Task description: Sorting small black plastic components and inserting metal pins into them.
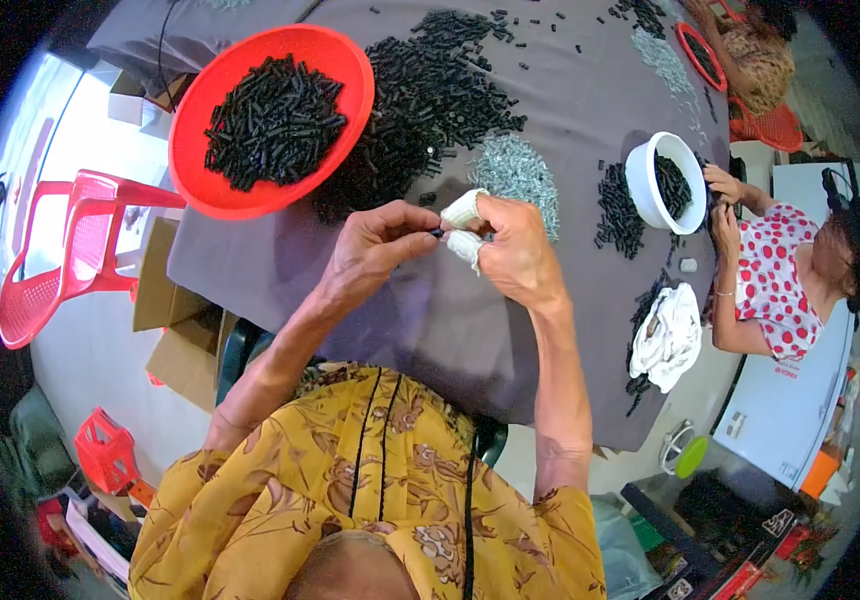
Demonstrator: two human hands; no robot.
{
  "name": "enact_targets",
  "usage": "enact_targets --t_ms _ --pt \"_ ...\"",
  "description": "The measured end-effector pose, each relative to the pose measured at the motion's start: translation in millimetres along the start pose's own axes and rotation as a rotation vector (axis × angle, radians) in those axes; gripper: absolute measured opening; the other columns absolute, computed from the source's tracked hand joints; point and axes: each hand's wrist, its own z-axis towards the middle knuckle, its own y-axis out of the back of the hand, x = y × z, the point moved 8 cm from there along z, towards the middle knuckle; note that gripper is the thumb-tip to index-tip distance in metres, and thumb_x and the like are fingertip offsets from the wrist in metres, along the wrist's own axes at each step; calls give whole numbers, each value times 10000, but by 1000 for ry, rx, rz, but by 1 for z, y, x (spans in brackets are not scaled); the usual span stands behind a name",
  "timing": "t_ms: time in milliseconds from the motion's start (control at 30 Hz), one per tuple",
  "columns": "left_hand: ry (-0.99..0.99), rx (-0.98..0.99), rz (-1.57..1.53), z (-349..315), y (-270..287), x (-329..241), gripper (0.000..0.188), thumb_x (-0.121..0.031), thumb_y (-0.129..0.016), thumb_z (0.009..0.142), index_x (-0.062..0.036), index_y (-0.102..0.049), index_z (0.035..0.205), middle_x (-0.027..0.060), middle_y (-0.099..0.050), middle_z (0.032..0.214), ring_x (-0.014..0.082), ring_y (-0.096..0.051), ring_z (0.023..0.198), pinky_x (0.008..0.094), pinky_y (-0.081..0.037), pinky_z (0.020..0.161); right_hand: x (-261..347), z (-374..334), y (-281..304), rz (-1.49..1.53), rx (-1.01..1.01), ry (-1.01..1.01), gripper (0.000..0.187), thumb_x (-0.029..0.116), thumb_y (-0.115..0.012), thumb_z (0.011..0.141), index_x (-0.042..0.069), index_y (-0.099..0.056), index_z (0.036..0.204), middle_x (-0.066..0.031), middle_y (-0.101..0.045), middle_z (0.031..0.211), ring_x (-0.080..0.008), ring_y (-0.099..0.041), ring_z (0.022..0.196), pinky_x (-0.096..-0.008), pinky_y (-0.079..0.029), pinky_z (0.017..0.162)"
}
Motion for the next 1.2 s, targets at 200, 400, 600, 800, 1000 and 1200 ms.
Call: enact_targets --t_ms 200,400,600,800,1000,1200 --pt "-7 48 -41 -9 -12 16 209 -47 -637 832 3 -639 1035 -19 -621 873 28 -518 785 199 -432 693 -26 -17 -6 323 109 -244 198 -10 -693 751 -5 -612 932 -31 -662 878 -77 -601 775 -224 -482 679" --pt "7 76 -28 -15 -20 25 172 -56 -644 833 -3 -642 997 -29 -608 836 24 -515 755 190 -427 664 -35 -21 -12 274 143 -265 227 3 -710 743 -7 -602 943 -34 -651 902 -71 -594 787 -215 -474 666" --pt "-38 -90 -159 -10 23 -12 187 -47 -621 822 7 -643 1000 10 -628 836 64 -561 762 218 -458 705 -47 -11 0 440 -99 -224 183 18 -650 809 7 -609 986 -43 -649 800 -87 -583 681 -221 -469 579" --pt "-123 -238 -284 -14 71 -38 170 -24 -595 838 20 -631 999 42 -628 851 99 -581 747 223 -467 720 -59 13 -32 -15 -74 -127 182 7 -652 765 19 -657 947 -66 -670 813 -141 -612 695 -279 -477 623" --pt "-132 -272 -345 -15 80 -34 173 -51 -612 848 17 -632 1006 52 -636 888 103 -581 764 226 -472 732 -40 26 -59 -236 9 29 229 -6 -646 710 5 -649 939 -151 -647 904 -332 -625 818 -362 -491 707" --pt "-116 -242 -331 -10 77 -27 184 -73 -620 850 2 -633 1017 38 -643 877 94 -584 747 223 -473 720 -21 25 -83 -501 60 226 171 23 -650 674 58 -619 838 -132 -565 743 -335 -582 738 -424 -478 642"
